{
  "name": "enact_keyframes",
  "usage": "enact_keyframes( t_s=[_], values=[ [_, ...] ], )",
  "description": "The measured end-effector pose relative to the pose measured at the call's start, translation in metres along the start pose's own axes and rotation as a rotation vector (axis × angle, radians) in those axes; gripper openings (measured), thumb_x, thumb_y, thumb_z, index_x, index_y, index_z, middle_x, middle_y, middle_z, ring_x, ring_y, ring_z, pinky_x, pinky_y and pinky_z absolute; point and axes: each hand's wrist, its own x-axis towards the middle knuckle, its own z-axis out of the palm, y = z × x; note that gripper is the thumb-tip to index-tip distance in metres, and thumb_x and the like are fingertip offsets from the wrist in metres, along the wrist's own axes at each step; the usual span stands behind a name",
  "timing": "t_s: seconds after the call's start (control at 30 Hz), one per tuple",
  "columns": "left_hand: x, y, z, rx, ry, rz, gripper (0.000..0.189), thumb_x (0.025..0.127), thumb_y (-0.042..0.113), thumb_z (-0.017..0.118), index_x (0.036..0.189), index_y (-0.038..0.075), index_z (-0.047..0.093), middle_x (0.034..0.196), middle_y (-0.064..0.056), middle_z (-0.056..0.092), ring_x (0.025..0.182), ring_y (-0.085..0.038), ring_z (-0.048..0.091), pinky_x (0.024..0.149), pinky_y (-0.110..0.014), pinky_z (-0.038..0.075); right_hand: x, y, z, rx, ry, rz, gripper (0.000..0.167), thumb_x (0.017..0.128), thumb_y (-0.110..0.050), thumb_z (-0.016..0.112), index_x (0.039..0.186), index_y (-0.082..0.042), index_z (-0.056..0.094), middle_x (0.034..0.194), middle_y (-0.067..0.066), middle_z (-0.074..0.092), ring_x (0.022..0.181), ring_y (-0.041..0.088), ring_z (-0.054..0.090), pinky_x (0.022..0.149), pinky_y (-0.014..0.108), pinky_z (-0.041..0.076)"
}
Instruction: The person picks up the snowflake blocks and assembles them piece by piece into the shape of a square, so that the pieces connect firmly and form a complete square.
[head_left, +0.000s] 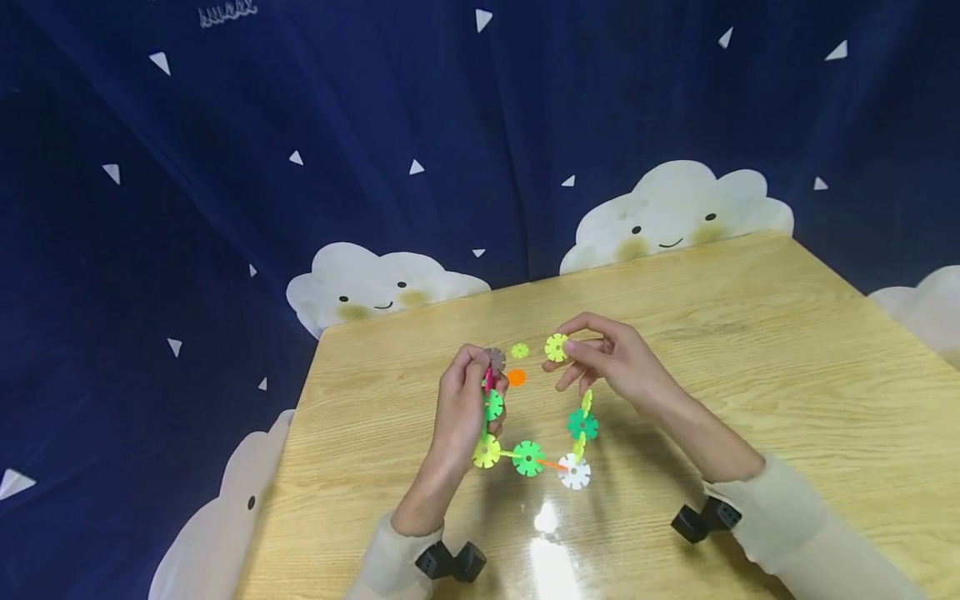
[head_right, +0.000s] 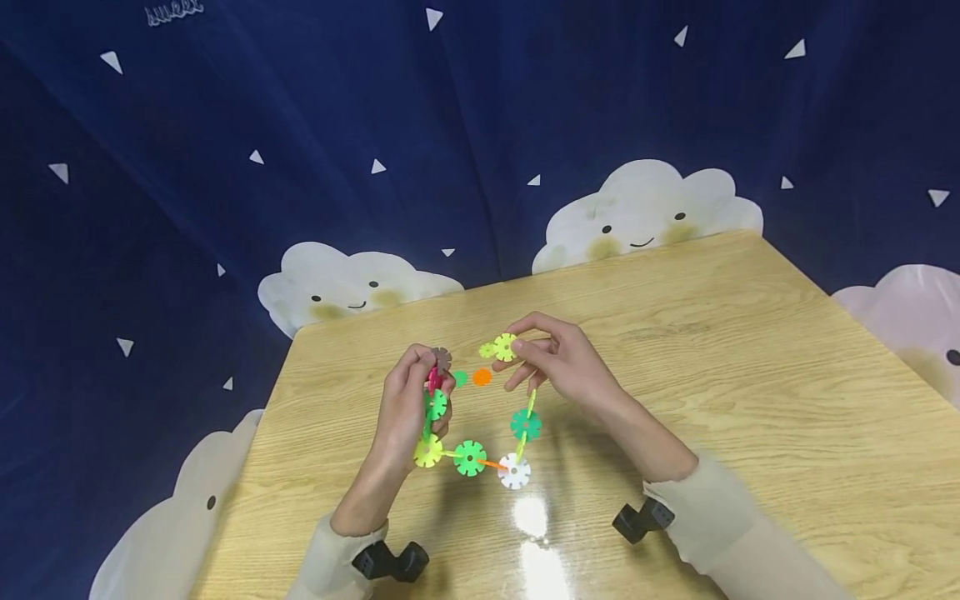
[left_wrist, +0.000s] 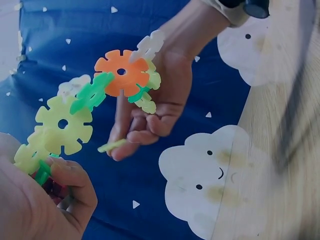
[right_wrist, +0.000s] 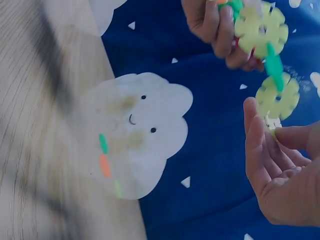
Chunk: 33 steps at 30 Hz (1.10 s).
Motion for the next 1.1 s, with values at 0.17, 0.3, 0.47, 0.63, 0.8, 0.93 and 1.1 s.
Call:
enact_keyframes(
  t_s=[0.17,0.3,0.47,0.63,0.8,0.93,1.1],
  values=[
    [0.0,0.0,0.001,-0.007,0.004,-0.002,0.023,0.111,0.024,0.04,0.098,0.008,0.049,0.073,-0.003,0.051,0.043,-0.011,0.038,0.036,-0.02,0.035,-0.012,-0.011,0.008,-0.046,0.029,-0.088,0.018,0.106,-0.009,0.059,0.121,0.0,0.056,0.101,0.02,0.078,0.077,0.031,0.077,0.062,0.035,0.062],
    [-0.001,0.0,0.002,-0.007,0.0,-0.003,0.022,0.111,0.024,0.04,0.097,0.009,0.048,0.073,-0.003,0.052,0.043,-0.011,0.038,0.036,-0.02,0.035,-0.018,-0.016,0.015,-0.075,0.037,-0.141,0.014,0.105,-0.007,0.06,0.117,-0.001,0.055,0.097,0.017,0.079,0.079,0.035,0.076,0.063,0.033,0.061],
    [-0.002,0.001,0.005,0.006,-0.019,-0.005,0.022,0.111,0.024,0.039,0.098,0.009,0.048,0.074,-0.003,0.052,0.043,-0.011,0.039,0.037,-0.02,0.036,-0.019,-0.018,0.024,-0.092,0.027,-0.193,0.012,0.103,0.0,0.061,0.113,0.001,0.055,0.092,0.018,0.078,0.078,0.033,0.077,0.066,0.035,0.062],
    [-0.003,0.001,0.006,0.01,-0.021,-0.003,0.022,0.111,0.024,0.039,0.098,0.008,0.048,0.073,-0.004,0.052,0.043,-0.011,0.039,0.037,-0.02,0.036,-0.019,-0.021,0.03,-0.129,0.03,-0.198,0.012,0.102,-0.004,0.064,0.111,0.0,0.057,0.087,0.017,0.078,0.078,0.029,0.077,0.067,0.034,0.062],
    [-0.003,0.001,0.006,0.01,-0.025,-0.001,0.022,0.111,0.023,0.039,0.098,0.008,0.049,0.074,-0.003,0.052,0.043,-0.01,0.038,0.037,-0.02,0.035,-0.019,-0.022,0.035,-0.156,0.051,-0.192,0.01,0.102,-0.005,0.065,0.11,-0.003,0.059,0.085,0.013,0.078,0.077,0.022,0.076,0.068,0.035,0.062],
    [-0.004,0.001,0.007,0.026,-0.027,0.002,0.022,0.111,0.023,0.04,0.098,0.009,0.051,0.074,-0.003,0.053,0.044,-0.01,0.038,0.038,-0.02,0.036,-0.02,-0.022,0.038,-0.185,0.079,-0.191,0.01,0.101,-0.007,0.067,0.11,-0.006,0.062,0.087,0.009,0.078,0.079,0.025,0.077,0.069,0.033,0.061],
    [-0.004,0.001,0.007,0.037,-0.027,0.005,0.021,0.11,0.023,0.04,0.1,0.009,0.053,0.074,-0.002,0.053,0.044,-0.011,0.039,0.038,-0.021,0.036,-0.02,-0.021,0.042,-0.21,0.112,-0.207,0.01,0.1,-0.008,0.069,0.11,-0.007,0.065,0.088,0.005,0.078,0.078,0.022,0.077,0.067,0.03,0.059]
  ],
)
